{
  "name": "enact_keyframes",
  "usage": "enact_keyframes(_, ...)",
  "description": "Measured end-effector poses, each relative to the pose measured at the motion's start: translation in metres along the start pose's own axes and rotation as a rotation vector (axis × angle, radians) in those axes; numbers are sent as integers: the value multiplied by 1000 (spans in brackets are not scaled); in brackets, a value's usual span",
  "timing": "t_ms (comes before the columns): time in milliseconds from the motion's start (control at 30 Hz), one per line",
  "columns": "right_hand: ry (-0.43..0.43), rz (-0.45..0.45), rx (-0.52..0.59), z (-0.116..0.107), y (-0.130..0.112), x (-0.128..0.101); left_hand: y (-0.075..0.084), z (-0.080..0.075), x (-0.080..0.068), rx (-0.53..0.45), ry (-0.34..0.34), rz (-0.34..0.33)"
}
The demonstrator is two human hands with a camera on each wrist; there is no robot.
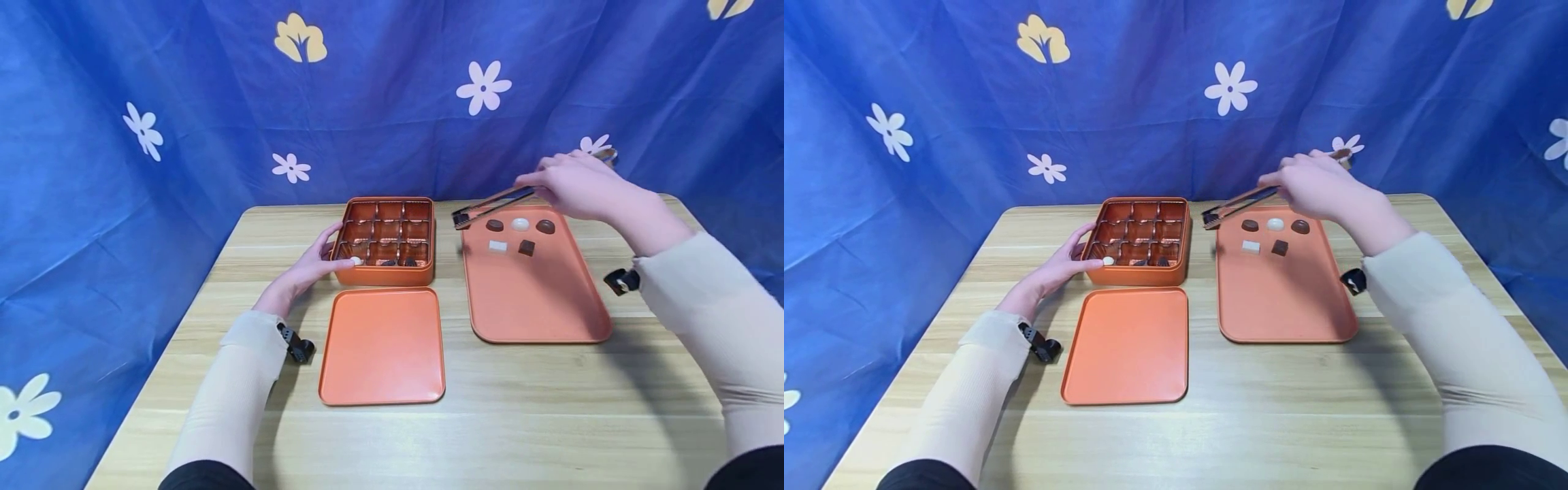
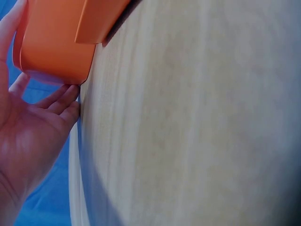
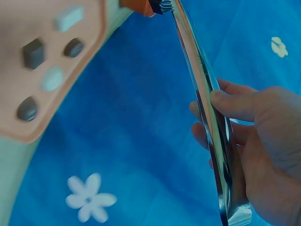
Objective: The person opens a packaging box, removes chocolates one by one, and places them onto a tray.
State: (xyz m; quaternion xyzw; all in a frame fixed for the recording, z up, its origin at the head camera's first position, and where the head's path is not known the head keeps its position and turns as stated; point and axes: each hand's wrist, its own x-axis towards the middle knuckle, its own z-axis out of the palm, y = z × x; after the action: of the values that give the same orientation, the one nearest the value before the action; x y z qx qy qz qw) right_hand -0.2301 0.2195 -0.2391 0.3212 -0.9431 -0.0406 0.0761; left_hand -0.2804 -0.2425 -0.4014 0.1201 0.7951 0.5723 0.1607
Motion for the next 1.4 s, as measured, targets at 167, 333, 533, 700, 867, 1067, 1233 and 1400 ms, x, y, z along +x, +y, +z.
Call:
enact_keyframes(167, 42, 29, 2, 17, 17, -31, 0, -1, 0, -1, -1, 2)
enact_keyframes(333, 65, 77, 7, 32, 35, -61, 5, 0, -2, -26, -18, -11)
enact_keyframes(533, 25, 165, 39, 48, 53, -89, 22, 3, -12, -19, -24, -24)
enact_keyframes(700, 18, 197, 56, 58, 64, -105, 7, -1, -5, -5, -14, -9)
enact_keyframes(867, -21, 231, 58, 64, 70, -116, -1, -2, 0, 14, 6, -5)
enact_keyframes(1067, -44, 231, 49, 70, 74, -121, 1, -1, -1, 17, 13, -11)
enact_keyframes(1233, -63, 228, 45, 71, 74, -119, 2, 0, -2, 3, 9, -10)
enact_keyframes(1400, -46, 252, 64, 67, 73, -115, 1, 0, -1, -13, 8, 10)
